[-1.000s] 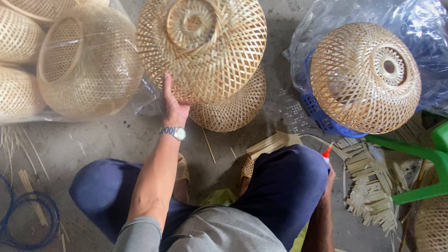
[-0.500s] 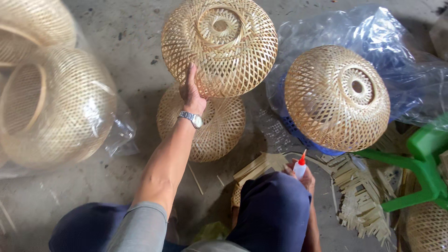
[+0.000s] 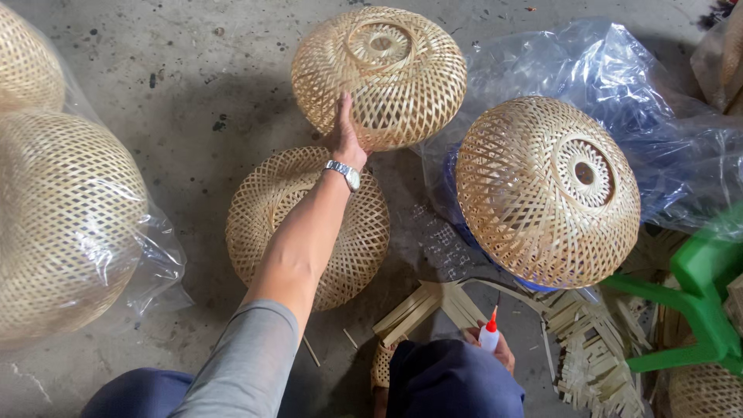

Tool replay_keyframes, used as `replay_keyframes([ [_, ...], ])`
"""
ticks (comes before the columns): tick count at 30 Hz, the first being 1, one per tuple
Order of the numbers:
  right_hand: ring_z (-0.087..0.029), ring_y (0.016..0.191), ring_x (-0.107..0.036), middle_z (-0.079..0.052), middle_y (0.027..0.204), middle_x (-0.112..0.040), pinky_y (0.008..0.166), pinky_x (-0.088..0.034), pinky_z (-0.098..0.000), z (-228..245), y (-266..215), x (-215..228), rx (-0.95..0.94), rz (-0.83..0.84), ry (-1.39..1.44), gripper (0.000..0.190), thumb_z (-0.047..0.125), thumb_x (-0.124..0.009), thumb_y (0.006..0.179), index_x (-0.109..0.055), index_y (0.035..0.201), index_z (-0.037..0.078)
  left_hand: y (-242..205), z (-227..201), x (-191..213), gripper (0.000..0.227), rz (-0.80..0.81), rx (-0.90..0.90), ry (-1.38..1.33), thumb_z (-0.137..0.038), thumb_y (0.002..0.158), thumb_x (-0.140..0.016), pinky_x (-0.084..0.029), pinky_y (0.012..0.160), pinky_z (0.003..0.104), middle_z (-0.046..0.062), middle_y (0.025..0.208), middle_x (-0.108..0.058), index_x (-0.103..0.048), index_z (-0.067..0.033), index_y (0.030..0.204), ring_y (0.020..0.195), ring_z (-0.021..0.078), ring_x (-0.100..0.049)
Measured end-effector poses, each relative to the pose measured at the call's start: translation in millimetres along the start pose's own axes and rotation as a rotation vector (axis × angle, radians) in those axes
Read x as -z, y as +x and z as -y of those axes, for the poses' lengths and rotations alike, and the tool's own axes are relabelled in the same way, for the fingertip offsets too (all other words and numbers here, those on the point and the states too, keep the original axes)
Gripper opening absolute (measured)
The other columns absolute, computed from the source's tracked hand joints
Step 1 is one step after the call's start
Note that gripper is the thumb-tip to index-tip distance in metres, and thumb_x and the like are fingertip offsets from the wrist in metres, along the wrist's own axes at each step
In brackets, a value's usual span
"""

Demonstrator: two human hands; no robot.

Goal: The person sits on the floor and weaves thin bamboo strips into the top of a basket, tucking and pressing them into the existing pattern. They then apply glue from a small bottle to the woven sections to secure the strips in place.

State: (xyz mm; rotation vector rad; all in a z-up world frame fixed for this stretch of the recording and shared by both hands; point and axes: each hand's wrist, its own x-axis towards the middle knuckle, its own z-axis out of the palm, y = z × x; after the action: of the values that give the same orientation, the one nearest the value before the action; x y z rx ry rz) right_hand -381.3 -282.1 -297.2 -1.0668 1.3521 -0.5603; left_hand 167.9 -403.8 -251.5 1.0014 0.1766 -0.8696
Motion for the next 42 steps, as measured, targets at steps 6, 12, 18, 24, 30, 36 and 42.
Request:
replay_keyframes([
  [6, -0.014, 0.077, -0.067, -0.008, 0.094, -0.070, 0.069, -0.054, -0.0274, -17.7, 2.3, -16.7, -0.031, -0.244, -0.032, 0.043, 0.008, -0.078, 0.088, -0.066, 0.129, 0.003, 29.9, 41.8, 25.5, 0.133, -0.153, -0.092, 0.623, -0.068, 0.078, -0.079, -0.027, 0.119, 0.057, 0.027, 0.165, -0.004, 0.000, 0.0010, 0.159, 0.150, 0.0398, -0.014],
  [12, -0.008, 0.070, -0.053, 0.001, 0.084, -0.060, 0.060, -0.041, -0.0252, -64.3, 28.9, 1.0, 0.065, -0.337, -0.001, 0.033, 0.018, -0.082, 0.094, -0.061, 0.115, 0.006, -86.9, 33.7, 82.1, 0.083, -0.030, -0.558, 0.981, -0.051, 0.092, -0.069, -0.052, 0.107, 0.046, 0.030, 0.144, -0.054, -0.043, 0.0042, 0.149, 0.131, 0.0367, -0.059],
  [18, -0.009, 0.073, -0.049, 0.000, 0.087, -0.054, 0.062, -0.041, -0.0287, -72.2, 27.7, 16.9, 0.130, -0.319, -0.056, 0.029, 0.028, -0.072, 0.100, -0.058, 0.114, 0.007, -198.3, 3.7, 135.7, 0.051, -0.315, -0.835, 1.518, -0.033, 0.093, -0.075, -0.049, 0.103, 0.050, 0.019, 0.129, -0.066, -0.062, 0.0009, 0.129, 0.120, 0.0367, -0.060],
  [24, -0.017, 0.079, -0.059, -0.008, 0.096, -0.063, 0.071, -0.048, -0.0336, -65.3, 25.1, 29.0, 0.275, -0.358, -0.542, 0.037, 0.036, -0.076, 0.096, -0.068, 0.111, 0.003, -231.4, -11.7, 154.7, 0.063, -0.188, -0.748, 1.849, -0.044, 0.078, -0.083, -0.040, 0.106, 0.054, 0.017, 0.126, -0.061, -0.064, -0.0012, 0.120, 0.121, 0.0357, -0.053],
  [30, -0.017, 0.063, -0.054, -0.011, 0.077, -0.064, 0.061, -0.045, -0.0349, -66.0, 27.5, 39.7, 0.236, -0.481, -0.553, 0.045, 0.041, -0.082, 0.097, -0.063, 0.102, 0.000, -241.5, -11.6, 171.4, 0.070, -0.101, -0.797, 1.869, -0.048, 0.078, -0.084, -0.034, 0.108, 0.054, 0.017, 0.133, -0.056, -0.062, -0.0003, 0.125, 0.125, 0.0378, -0.049],
  [36, -0.013, 0.059, -0.054, -0.005, 0.070, -0.062, 0.056, -0.042, -0.0320, -63.2, 32.0, 45.3, 0.368, -0.446, -0.446, 0.042, 0.040, -0.081, 0.096, -0.061, 0.084, 0.005, -252.2, -14.5, 194.5, 0.065, -0.099, -0.814, 1.815, -0.041, 0.084, -0.083, -0.034, 0.111, 0.055, 0.018, 0.135, -0.056, -0.060, -0.0006, 0.130, 0.128, 0.0356, -0.050],
  [42, -0.016, 0.068, -0.054, -0.009, 0.082, -0.059, 0.062, -0.043, -0.0346, -68.8, 19.8, 51.1, 0.338, -0.336, -0.480, 0.045, 0.042, -0.079, 0.096, -0.055, 0.094, 0.004, -250.2, -14.3, 207.3, 0.069, -0.093, -0.744, 1.729, -0.037, 0.083, -0.082, -0.036, 0.112, 0.053, 0.021, 0.140, -0.053, -0.057, 0.0014, 0.134, 0.133, 0.0400, -0.046],
])
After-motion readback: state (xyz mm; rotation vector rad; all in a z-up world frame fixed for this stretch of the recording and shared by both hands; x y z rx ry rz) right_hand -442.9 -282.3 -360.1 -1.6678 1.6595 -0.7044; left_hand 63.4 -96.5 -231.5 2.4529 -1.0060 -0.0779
